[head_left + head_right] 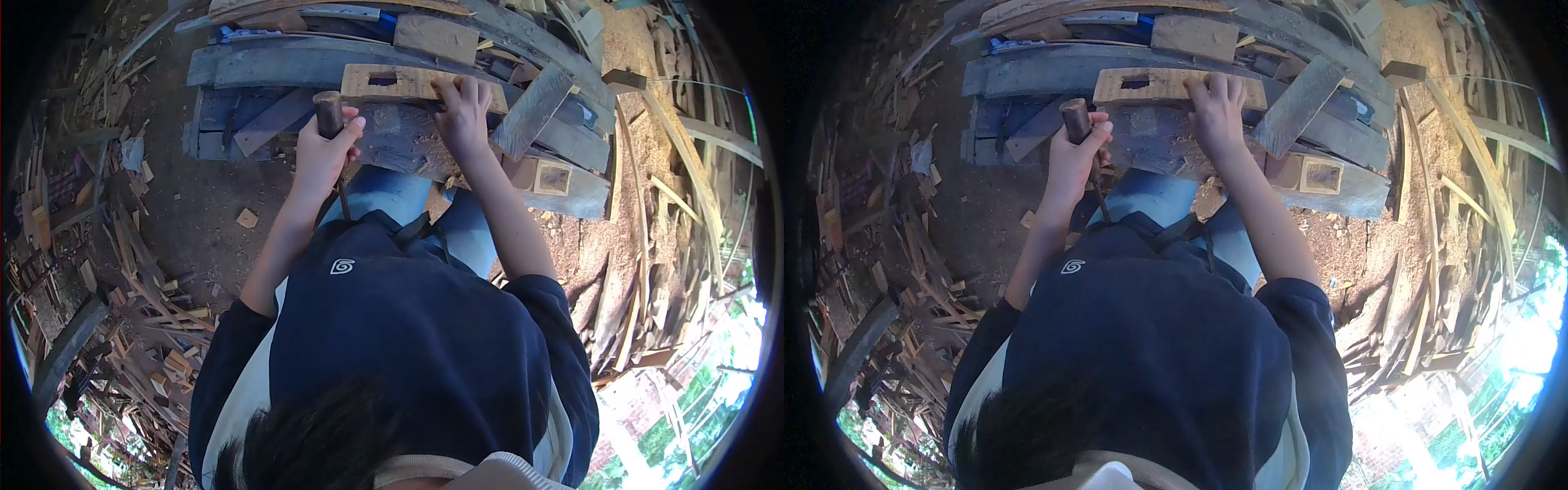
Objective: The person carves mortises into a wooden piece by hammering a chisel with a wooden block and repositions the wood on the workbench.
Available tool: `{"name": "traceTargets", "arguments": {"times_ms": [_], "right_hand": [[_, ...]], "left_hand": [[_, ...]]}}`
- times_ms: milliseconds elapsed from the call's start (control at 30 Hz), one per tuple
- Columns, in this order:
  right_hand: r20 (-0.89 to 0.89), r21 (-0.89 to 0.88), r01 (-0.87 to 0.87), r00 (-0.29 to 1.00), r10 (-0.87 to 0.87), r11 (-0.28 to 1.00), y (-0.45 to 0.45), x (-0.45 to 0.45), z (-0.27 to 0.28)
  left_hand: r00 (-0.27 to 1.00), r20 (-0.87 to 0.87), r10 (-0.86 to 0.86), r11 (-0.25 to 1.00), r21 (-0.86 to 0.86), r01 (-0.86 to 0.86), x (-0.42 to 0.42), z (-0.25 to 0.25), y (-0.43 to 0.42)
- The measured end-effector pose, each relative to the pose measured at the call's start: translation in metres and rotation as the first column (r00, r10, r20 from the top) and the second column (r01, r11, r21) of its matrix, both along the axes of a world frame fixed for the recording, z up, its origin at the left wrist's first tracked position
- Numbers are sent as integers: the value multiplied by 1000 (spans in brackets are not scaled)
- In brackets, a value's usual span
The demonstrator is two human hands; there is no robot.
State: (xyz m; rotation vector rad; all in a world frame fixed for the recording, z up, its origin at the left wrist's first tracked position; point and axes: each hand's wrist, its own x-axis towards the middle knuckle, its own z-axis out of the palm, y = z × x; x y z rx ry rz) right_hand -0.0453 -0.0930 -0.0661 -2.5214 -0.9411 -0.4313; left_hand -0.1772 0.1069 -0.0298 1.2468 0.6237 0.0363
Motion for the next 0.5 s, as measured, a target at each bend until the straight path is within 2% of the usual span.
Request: {"name": "traceTargets", "arguments": {"times_ms": [267, 367, 433, 500], "right_hand": [[-115, 20, -31, 993, 33, 999, -7, -5, -5], [-112, -1, -112, 987, 111, 994, -13, -9, -8], [-23, -127, -67, 998, 64, 990, -14, -13, -8], [35, -149, -7, 999, 12, 989, -10, -16, -6]], "left_hand": [[1000, 4, 9, 1000, 10, -9, 15, -3, -9], [1000, 25, -12, 998, 55, 10, 20, -3, -10], [997, 78, 19, 994, 110, -28, 23, -3, -12], [990, 138, 15, 988, 147, -35, 26, -2, -6]]}}
